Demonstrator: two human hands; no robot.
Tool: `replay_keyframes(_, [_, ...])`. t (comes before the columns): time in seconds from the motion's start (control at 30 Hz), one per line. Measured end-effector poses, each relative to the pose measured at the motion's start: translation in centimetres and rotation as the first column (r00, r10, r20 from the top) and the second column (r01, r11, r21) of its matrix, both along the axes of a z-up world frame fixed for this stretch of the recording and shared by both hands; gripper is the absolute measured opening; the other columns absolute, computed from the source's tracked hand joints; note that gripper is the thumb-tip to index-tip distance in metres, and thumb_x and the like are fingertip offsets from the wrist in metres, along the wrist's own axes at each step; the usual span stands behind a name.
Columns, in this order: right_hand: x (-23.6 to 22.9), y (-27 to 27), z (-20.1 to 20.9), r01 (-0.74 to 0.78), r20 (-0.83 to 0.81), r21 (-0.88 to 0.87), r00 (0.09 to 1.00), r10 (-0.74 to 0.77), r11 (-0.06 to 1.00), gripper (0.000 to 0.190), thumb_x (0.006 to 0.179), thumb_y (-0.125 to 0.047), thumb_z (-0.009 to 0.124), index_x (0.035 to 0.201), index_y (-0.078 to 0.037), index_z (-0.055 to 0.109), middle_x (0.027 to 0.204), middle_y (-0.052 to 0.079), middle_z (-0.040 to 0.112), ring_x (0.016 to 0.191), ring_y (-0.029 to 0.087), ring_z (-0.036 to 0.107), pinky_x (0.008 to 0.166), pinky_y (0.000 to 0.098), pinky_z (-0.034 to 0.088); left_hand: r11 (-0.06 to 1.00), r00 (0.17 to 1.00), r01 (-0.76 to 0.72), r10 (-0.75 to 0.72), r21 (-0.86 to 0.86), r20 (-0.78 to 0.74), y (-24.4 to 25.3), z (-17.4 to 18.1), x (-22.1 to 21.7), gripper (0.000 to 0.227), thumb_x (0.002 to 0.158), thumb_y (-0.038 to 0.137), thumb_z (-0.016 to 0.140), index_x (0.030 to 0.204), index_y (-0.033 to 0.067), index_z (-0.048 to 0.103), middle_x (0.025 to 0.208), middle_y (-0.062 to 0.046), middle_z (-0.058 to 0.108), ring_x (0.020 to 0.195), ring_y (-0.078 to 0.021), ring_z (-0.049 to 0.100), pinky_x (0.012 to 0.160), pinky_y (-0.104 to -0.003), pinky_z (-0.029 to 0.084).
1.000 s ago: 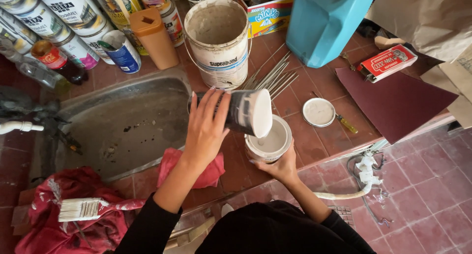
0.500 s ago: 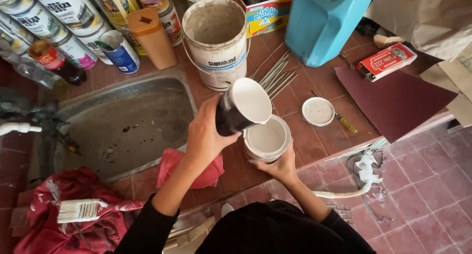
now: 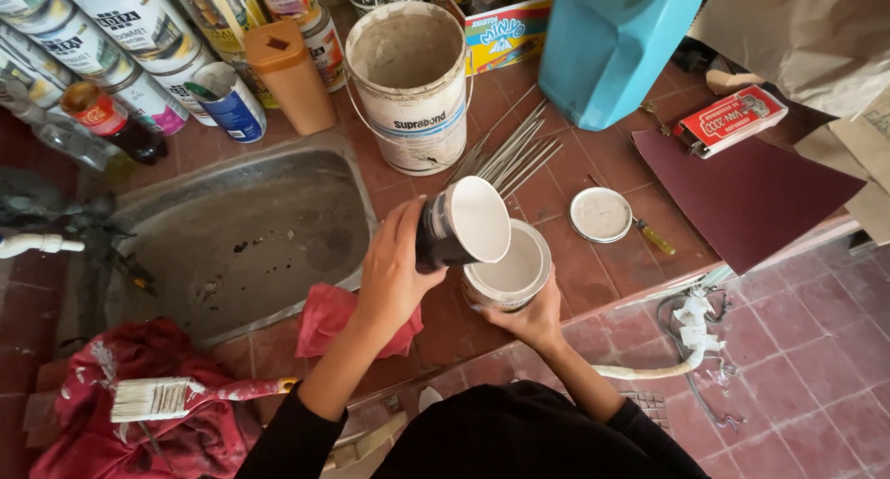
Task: Mixing paint in a small cup by adding liquid from a container and stirring with a stick.
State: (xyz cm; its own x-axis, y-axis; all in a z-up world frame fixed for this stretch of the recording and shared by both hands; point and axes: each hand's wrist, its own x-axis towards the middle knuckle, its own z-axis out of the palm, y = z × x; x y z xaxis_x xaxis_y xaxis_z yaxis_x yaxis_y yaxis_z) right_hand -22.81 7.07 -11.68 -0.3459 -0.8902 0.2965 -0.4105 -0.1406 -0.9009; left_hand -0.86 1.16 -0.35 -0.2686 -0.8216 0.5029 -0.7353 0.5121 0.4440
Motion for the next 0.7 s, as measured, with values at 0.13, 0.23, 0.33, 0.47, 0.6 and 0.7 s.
replay_keyframes(0.13, [-0.5,-0.1,-0.7,-0.005,0.018,0.008,1.000,0.005,1.000,0.121,0.029,-0.038,0.108,0.129,-0.006,0.048,0.111,0.023,0.068,0.104,0.040,0.072,0.093,0.0490,0.058,0.998,1.000,-0.006,0.007,-0.068,0.027,-0.3,-1.4,0.3,0.101,0.054,0.014,0.093,0.146,0.0079,0.050,0.132,-0.017,0.057,0.117,-0.0419,0.064,0.103,-0.055,0.052])
replay_keyframes(0.23, [-0.6,0.5,1.0,-0.019,0.072,0.043,0.997,0.016,0.999,0.119,0.029,-0.032,0.108,0.127,-0.003,0.048,0.112,0.026,0.069,0.106,0.042,0.071,0.095,0.0505,0.057,0.996,0.999,0.023,-0.019,-0.087,0.049,-0.2,-1.9,0.1,0.102,0.054,0.012,0.092,0.146,0.0072,0.050,0.133,-0.019,0.057,0.117,-0.0434,0.063,0.104,-0.056,0.050])
replay_keyframes(0.33, [-1.1,1.0,2.5,-0.039,0.088,0.112,0.996,0.029,0.993,0.121,0.028,-0.028,0.109,0.128,-0.001,0.047,0.115,0.027,0.068,0.110,0.041,0.070,0.099,0.0495,0.056,0.990,0.997,0.022,-0.012,-0.136,0.072,-0.1,-1.7,-0.2,0.101,0.053,0.012,0.093,0.145,0.0073,0.052,0.133,-0.018,0.058,0.117,-0.0415,0.064,0.103,-0.056,0.051])
replay_keyframes(0.47, [-2.0,2.0,3.3,0.007,0.054,0.023,0.999,-0.008,1.000,0.114,0.031,-0.020,0.107,0.127,0.000,0.050,0.114,0.025,0.067,0.109,0.039,0.070,0.099,0.0491,0.055,0.979,0.994,0.011,0.011,-0.202,0.108,0.3,-0.9,-0.6,0.100,0.054,0.010,0.094,0.145,0.0059,0.052,0.132,-0.019,0.058,0.119,-0.0410,0.063,0.104,-0.057,0.050])
replay_keyframes(0.6, [-2.1,3.2,6.0,0.074,0.000,-0.067,0.997,-0.075,0.995,0.111,0.032,-0.022,0.109,0.124,0.004,0.052,0.110,0.024,0.065,0.104,0.041,0.071,0.094,0.0498,0.057,0.967,0.993,0.032,-0.002,-0.251,0.119,0.3,-0.4,-0.9,0.106,0.049,0.006,0.096,0.145,0.0021,0.051,0.132,-0.022,0.058,0.121,-0.0434,0.062,0.106,-0.060,0.048])
replay_keyframes(0.7, [-2.6,3.7,5.8,0.092,0.056,-0.110,0.995,-0.086,0.990,0.108,0.034,-0.018,0.107,0.125,0.003,0.053,0.108,0.025,0.066,0.106,0.038,0.070,0.096,0.0484,0.054,0.950,0.991,0.038,0.004,-0.308,0.133,0.3,-0.5,-1.3,0.106,0.050,0.006,0.097,0.146,0.0007,0.050,0.133,-0.023,0.057,0.125,-0.0428,0.060,0.107,-0.060,0.046])
